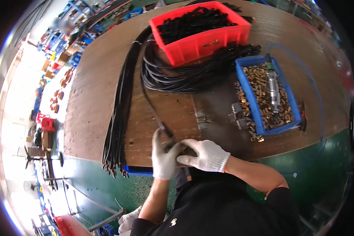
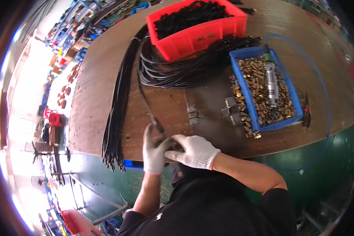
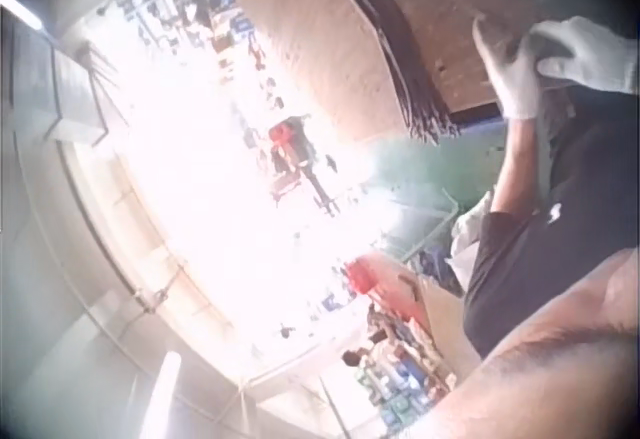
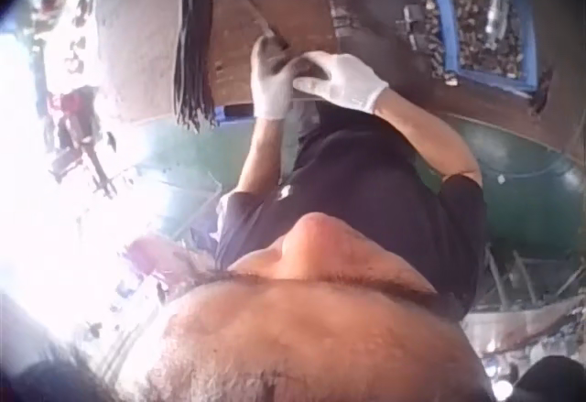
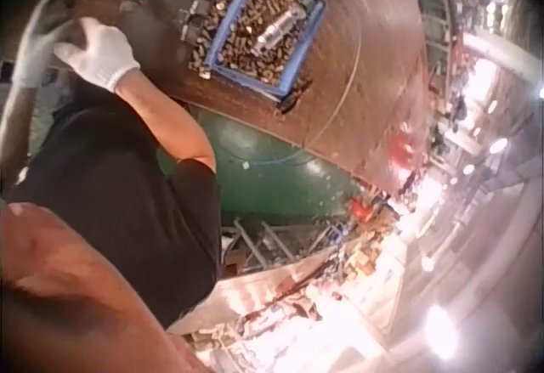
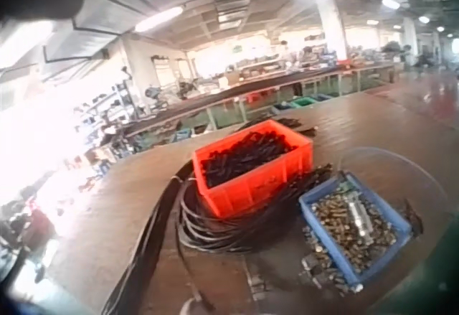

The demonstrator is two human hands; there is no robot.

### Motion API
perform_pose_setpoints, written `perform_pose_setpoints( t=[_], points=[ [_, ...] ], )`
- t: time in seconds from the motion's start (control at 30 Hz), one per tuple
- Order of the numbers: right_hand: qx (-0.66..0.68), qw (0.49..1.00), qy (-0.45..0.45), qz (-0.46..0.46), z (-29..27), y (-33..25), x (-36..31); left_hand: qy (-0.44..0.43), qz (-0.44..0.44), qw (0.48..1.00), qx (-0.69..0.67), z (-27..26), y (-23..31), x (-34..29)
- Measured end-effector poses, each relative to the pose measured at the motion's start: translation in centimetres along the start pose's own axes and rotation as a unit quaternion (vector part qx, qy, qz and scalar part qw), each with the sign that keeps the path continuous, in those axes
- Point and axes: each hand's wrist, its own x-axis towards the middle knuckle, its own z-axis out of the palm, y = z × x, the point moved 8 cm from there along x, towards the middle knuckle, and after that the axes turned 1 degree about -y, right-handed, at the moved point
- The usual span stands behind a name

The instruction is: Assemble metal connectors and plastic caps onto the ends of black electrical cables using a pneumatic tool.

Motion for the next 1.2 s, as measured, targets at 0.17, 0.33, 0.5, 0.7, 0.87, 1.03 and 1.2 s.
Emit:
perform_pose_setpoints(
  t=[0.17,0.33,0.5,0.7,0.87,1.03,1.2],
  points=[
    [0.333,0.936,0.033,0.108,-1.2,3.0,-0.8,0.016,0.136,0.975,0.176,3.0,4.4,0.0],
    [0.339,0.924,-0.034,0.175,-3.3,2.1,-2.1,-0.217,0.525,0.771,0.287,7.3,9.3,-0.9],
    [0.315,0.922,-0.079,0.211,-4.4,3.6,-3.4,-0.333,0.451,0.731,0.390,8.4,8.0,0.8],
    [-0.044,0.995,0.065,0.056,-8.8,3.2,-4.6,-0.201,0.452,0.732,0.469,5.5,8.4,3.0],
    [-0.239,0.960,0.146,-0.001,-9.6,0.9,-4.7,-0.194,0.441,0.738,0.473,6.0,9.4,3.1],
    [-0.403,0.897,0.155,-0.095,-7.9,-0.2,-3.0,-0.184,0.436,0.746,0.468,5.5,10.0,2.9],
    [-0.424,0.877,0.165,-0.155,-7.0,-0.5,-2.4,-0.243,0.419,0.747,0.455,7.1,10.1,2.2]
  ],
)
